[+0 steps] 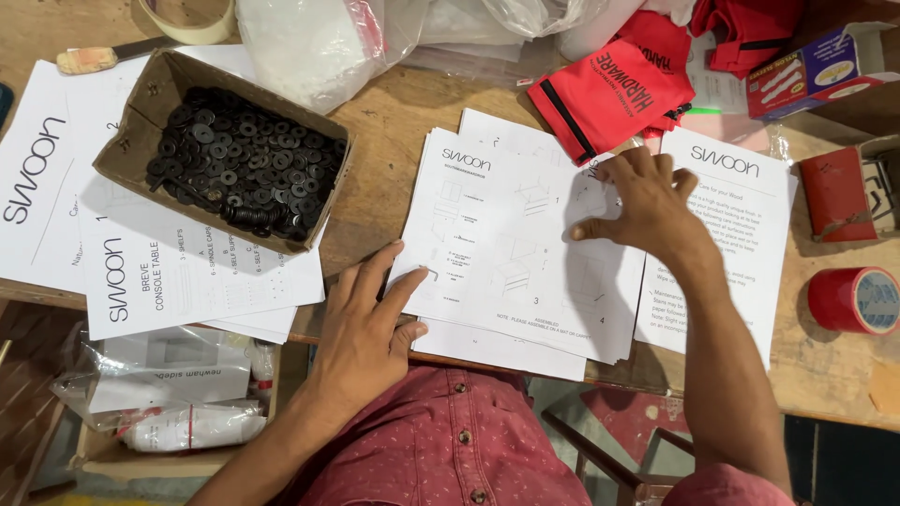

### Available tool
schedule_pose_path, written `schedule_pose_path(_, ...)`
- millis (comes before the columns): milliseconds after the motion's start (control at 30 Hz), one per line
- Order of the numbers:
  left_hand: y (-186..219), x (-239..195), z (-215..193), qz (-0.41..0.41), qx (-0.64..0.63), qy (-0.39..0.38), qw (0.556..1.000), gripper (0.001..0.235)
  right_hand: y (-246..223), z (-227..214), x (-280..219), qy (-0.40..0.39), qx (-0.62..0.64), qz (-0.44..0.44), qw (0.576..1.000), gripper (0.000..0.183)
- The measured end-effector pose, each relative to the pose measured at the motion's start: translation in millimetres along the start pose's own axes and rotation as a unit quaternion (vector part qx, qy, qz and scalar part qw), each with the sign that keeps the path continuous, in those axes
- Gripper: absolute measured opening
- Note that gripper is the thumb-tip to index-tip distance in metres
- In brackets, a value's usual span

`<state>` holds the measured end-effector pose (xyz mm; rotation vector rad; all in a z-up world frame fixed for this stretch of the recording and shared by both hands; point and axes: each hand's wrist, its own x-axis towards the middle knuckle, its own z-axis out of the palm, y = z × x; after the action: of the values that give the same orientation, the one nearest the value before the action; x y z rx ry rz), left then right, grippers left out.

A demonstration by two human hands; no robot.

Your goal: The person sorts through several instruction sheets on a wooden table before folding one and placing it inside a red hardware pouch.

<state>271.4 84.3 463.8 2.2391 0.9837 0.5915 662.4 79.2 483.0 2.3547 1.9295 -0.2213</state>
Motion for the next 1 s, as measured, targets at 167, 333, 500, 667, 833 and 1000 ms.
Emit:
schedule_pose_path(167,2,1,0,-0.004,0.000,-0.001,1.000,0.059,1,4,9,-0.010,0.031,0.010,0.999,0.098)
schedule_pose_path(333,0,0,6,-0.017,-0.026,0.008,0.999,0.066,-6,-2,10,-0.089,0.007,0.015,0.996,0.096)
schedule_pose_path(500,4,5,4,-0.036,-0.039,-0.008,0.999,0.069,-24,-17,-1,-0.097,0.073,0.045,0.992,0.100)
schedule_pose_path(667,7,8,1,-0.059,-0.052,-0.015,0.997,0.073,-31,-20,-7,-0.050,0.021,0.023,0.998,0.099)
schedule_pose_path(833,5,6,3,-0.055,-0.055,-0.016,0.997,0.073,-10,1,3,-0.018,0.033,0.024,0.999,0.100)
schedule_pose_path(1000,7,7,2,-0.060,-0.048,-0.019,0.997,0.072,5,7,12,-0.061,0.039,0.020,0.997,0.097)
